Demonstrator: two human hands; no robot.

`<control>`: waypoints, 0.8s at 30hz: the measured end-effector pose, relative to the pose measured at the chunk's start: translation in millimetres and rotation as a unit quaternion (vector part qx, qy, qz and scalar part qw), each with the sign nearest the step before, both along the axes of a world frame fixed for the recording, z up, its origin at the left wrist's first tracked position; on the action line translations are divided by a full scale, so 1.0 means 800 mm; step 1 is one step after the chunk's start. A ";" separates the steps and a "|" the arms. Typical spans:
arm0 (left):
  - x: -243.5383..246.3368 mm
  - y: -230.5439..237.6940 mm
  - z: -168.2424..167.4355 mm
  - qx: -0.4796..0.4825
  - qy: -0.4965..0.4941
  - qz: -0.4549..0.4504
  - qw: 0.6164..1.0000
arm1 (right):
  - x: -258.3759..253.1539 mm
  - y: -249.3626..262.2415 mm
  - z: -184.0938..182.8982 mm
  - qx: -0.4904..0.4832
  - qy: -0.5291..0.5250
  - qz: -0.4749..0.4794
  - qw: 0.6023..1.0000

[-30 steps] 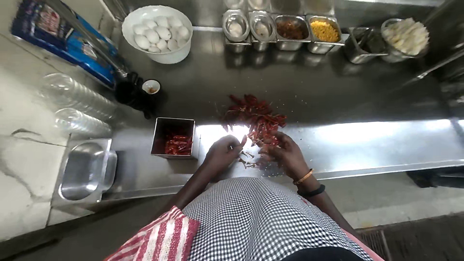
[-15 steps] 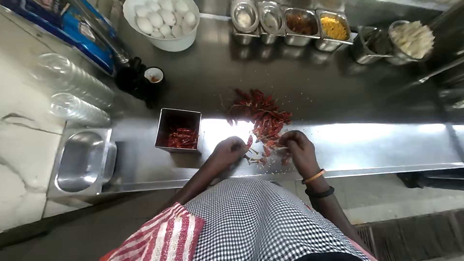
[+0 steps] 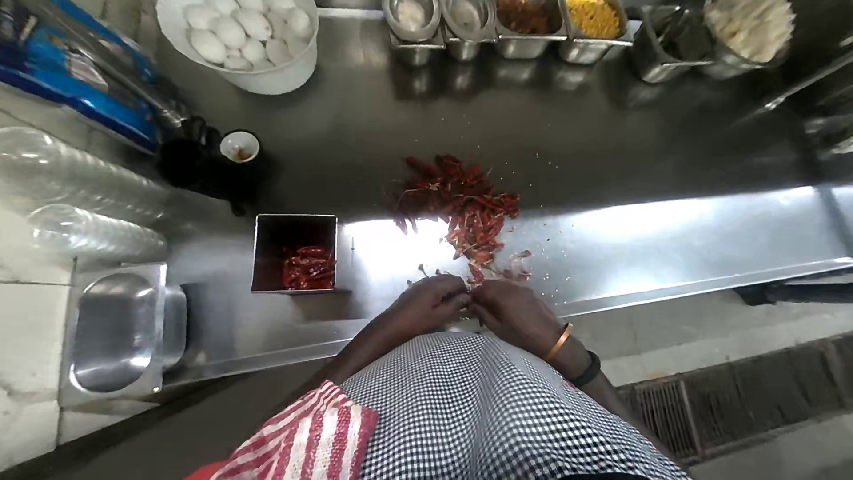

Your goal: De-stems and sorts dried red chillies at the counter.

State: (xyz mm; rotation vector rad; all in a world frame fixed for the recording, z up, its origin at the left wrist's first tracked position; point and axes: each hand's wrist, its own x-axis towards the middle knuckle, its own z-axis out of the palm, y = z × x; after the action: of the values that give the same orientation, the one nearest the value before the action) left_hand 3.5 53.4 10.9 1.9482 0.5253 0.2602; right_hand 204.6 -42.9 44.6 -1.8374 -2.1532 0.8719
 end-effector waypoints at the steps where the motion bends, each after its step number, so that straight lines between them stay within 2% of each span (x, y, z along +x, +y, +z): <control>1: -0.001 0.000 0.002 0.007 -0.003 -0.037 0.999 | 0.000 -0.002 0.005 -0.020 -0.028 0.026 0.999; 5: 0.004 0.004 0.012 0.134 0.015 -0.138 0.981 | -0.003 0.001 0.015 -0.048 -0.124 0.102 0.986; 8: 0.011 0.013 0.023 0.235 0.084 -0.144 0.958 | 0.004 0.005 0.026 -0.057 -0.155 0.076 0.983; 9: 0.010 0.018 0.023 0.252 0.086 -0.115 0.957 | 0.011 0.007 0.026 -0.069 -0.121 0.029 0.990; 11: 0.006 0.033 0.022 0.269 0.070 -0.031 0.960 | 0.030 0.011 0.020 -0.096 0.061 -0.109 0.987; 12: 0.003 0.040 0.024 0.264 0.076 0.013 0.962 | 0.040 0.009 0.011 -0.112 0.182 -0.187 0.959; 13: -0.001 0.044 0.028 0.249 0.092 0.055 0.963 | 0.049 0.007 0.002 -0.139 0.292 -0.254 0.912; 14: -0.006 0.047 0.031 0.229 0.108 0.094 0.963 | 0.054 0.005 -0.006 -0.152 0.371 -0.302 0.865; 15: -0.011 0.048 0.032 0.207 0.121 0.126 0.963 | 0.054 0.004 -0.011 -0.148 0.406 -0.327 0.840; 16: -0.014 0.049 0.033 0.188 0.128 0.150 0.962 | 0.050 0.004 -0.013 -0.128 0.393 -0.331 0.848; 17: -0.016 0.049 0.031 0.174 0.131 0.161 0.963 | 0.044 0.007 -0.013 -0.095 0.343 -0.322 0.877; 19: -0.015 0.044 0.025 0.159 0.130 0.156 0.966 | 0.032 0.022 -0.018 -0.048 0.170 -0.262 0.949; 20: -0.013 0.042 0.021 0.154 0.130 0.145 0.969 | 0.028 0.035 -0.030 -0.053 0.069 -0.230 0.969; 22: -0.005 0.038 0.015 0.152 0.128 0.119 0.973 | 0.019 0.050 -0.043 -0.064 -0.052 -0.174 0.981; 24: 0.003 0.036 0.012 0.156 0.114 0.103 0.976 | 0.018 0.054 -0.041 -0.064 -0.025 -0.168 0.983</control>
State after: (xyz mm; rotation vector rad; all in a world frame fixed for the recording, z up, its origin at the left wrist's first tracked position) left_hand 5.5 82.1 20.2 2.2456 0.8835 0.2630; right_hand 218.7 0.2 11.9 -2.2211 -1.7703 0.9092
